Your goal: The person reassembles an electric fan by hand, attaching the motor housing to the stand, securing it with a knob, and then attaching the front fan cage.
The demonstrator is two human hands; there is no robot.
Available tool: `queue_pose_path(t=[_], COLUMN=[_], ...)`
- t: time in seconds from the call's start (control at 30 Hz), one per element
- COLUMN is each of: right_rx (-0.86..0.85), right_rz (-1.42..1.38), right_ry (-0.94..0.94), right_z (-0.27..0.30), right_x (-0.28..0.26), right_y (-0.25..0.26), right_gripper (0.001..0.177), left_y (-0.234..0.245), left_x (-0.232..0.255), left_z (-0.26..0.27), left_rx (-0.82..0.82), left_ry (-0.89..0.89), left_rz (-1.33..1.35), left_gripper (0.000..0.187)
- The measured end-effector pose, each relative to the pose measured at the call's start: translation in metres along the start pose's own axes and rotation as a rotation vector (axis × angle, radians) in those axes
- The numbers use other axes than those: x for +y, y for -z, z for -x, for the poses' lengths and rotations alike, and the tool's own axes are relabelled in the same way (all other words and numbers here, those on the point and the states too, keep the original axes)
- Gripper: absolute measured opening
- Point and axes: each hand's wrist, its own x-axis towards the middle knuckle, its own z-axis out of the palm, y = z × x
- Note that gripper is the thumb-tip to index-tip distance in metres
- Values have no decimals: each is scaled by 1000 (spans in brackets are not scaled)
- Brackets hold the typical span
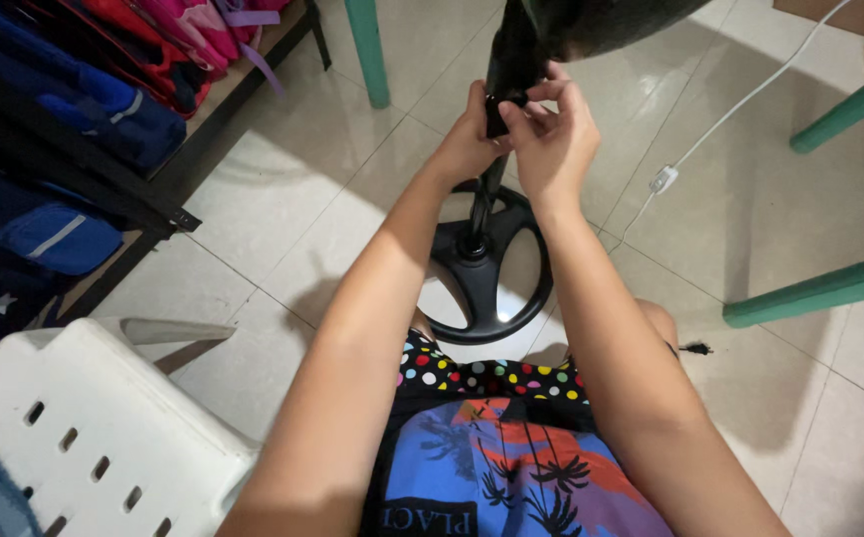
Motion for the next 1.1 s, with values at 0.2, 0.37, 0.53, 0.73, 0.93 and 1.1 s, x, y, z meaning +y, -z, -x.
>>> queue_pose_path(t=[0.2,0.37,0.53,0.73,0.93,1.1], right_rx=[-79,-147,-121,-69,31,76], right_rz=[-152,-273,-229,-49,195,270], right_ry=[-100,-79,-144,-49,49,-107], right_z=[0,-2,9,10,10,10], right_x=[11,28,32,19,-4,-13], right_y=[31,61,84,95,83,84], right_gripper=[25,29,30,30,23,23], left_y=[-41,-77,-87,-48,-52,-50], left_x=[54,99,110,87,78,82], left_z=[24,32,32,14,-16,-19], left_rx=[335,554,492,-57,96,45], left_ry=[48,143,174,16,-276,-162], left_rz=[-291,-344,-382,-6,62,34], left_gripper=[79,71,75,80,87,80])
